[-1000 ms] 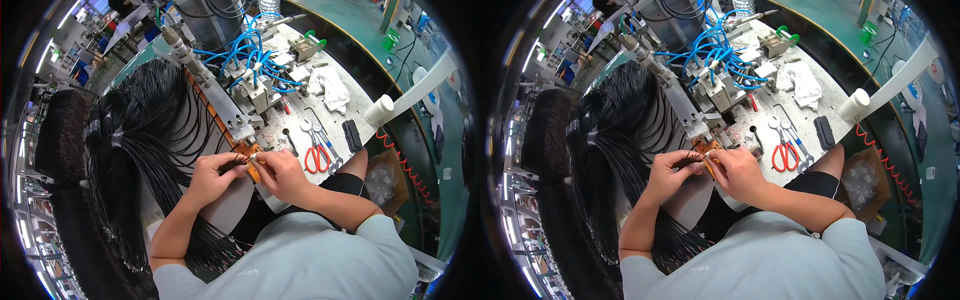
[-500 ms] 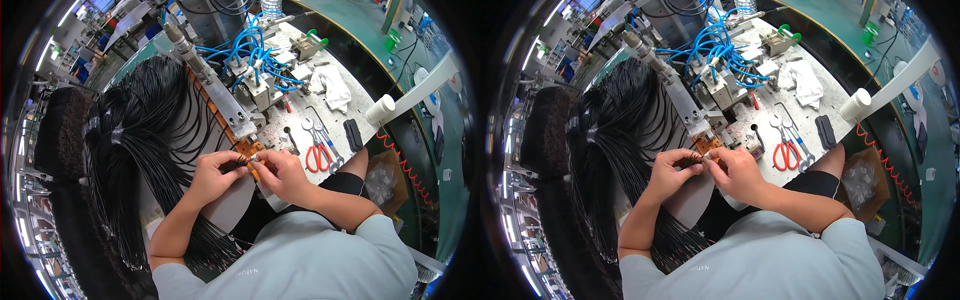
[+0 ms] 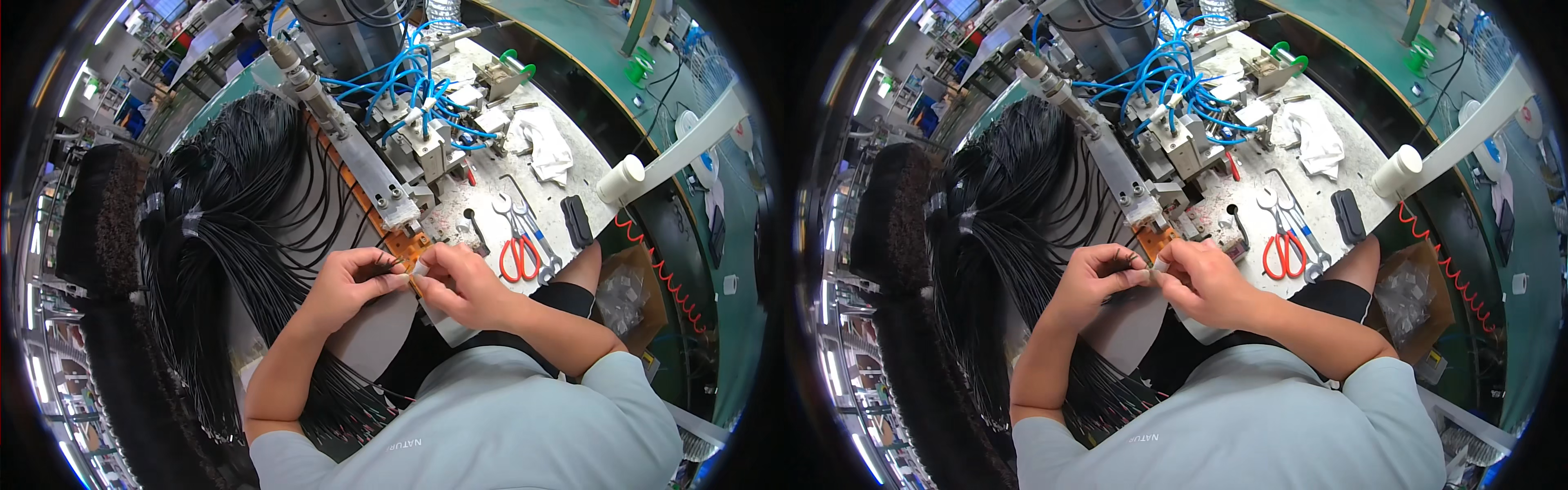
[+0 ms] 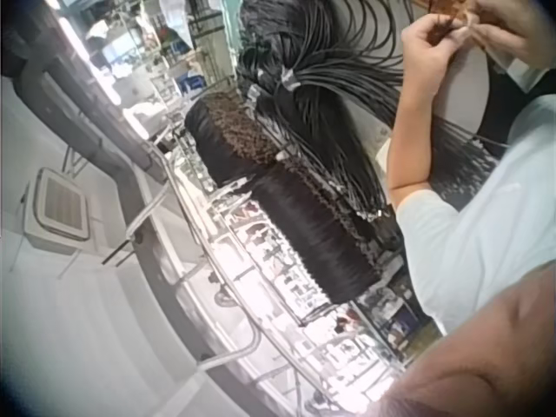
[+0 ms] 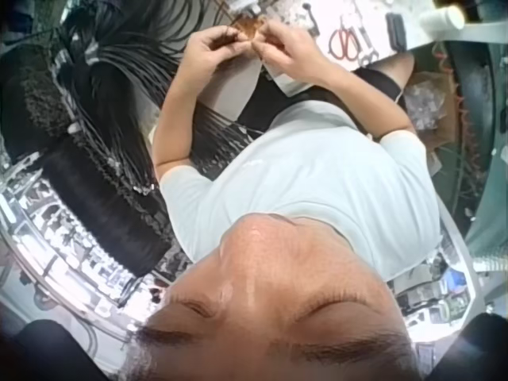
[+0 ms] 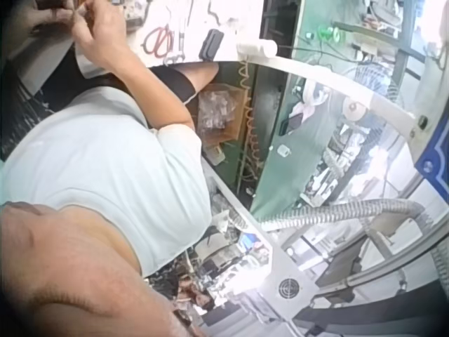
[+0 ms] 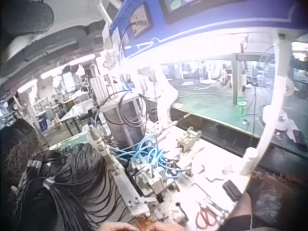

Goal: The person attaches plastic components onto the ends of wires and positions them into a fixture by hand.

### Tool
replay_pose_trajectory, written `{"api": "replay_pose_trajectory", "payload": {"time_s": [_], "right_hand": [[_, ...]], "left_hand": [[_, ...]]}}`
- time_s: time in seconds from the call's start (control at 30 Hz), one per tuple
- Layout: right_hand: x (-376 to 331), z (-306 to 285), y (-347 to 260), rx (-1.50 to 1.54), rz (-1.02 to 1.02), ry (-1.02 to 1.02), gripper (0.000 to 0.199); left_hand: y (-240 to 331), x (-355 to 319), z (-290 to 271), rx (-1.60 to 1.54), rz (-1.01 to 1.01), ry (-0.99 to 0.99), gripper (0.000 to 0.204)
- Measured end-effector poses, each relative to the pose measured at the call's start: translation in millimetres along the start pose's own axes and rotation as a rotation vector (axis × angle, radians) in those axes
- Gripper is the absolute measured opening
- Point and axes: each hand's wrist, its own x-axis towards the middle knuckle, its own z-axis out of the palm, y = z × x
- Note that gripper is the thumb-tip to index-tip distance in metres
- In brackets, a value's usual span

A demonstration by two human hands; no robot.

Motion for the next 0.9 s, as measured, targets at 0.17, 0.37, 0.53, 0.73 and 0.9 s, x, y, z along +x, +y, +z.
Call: {"api": "replay_pose_trajectory", "payload": {"time_s": [0.17, 0.37, 0.53, 0.73, 0.9], "right_hand": [[10.5, -1.5, -2.2, -0.332, -0.309, 0.12, 0.009], [20.8, -4.4, 31.9, -0.576, -0.375, 0.303, 0.011], [16.8, -0.3, 62.3, 0.275, 0.269, 0.224, 0.016], [21.1, -7.5, 65.5, 0.242, 0.36, 0.152, 0.022], [22.2, -3.8, 64.0, 0.294, 0.393, 0.173, 0.02]], "left_hand": [[-1.9, -1.7, -0.8, -0.04, -0.029, 0.013, 0.019], [17.2, -14.0, 15.7, 0.611, 0.325, 0.229, 0.02], [-2.7, -5.1, 9.4, 0.691, 0.36, 0.134, 0.014], [-8.7, 3.9, 13.8, 0.979, 0.531, 0.182, 0.015], [-6.1, 2.8, 14.4, 0.906, 0.471, 0.186, 0.015]]}}
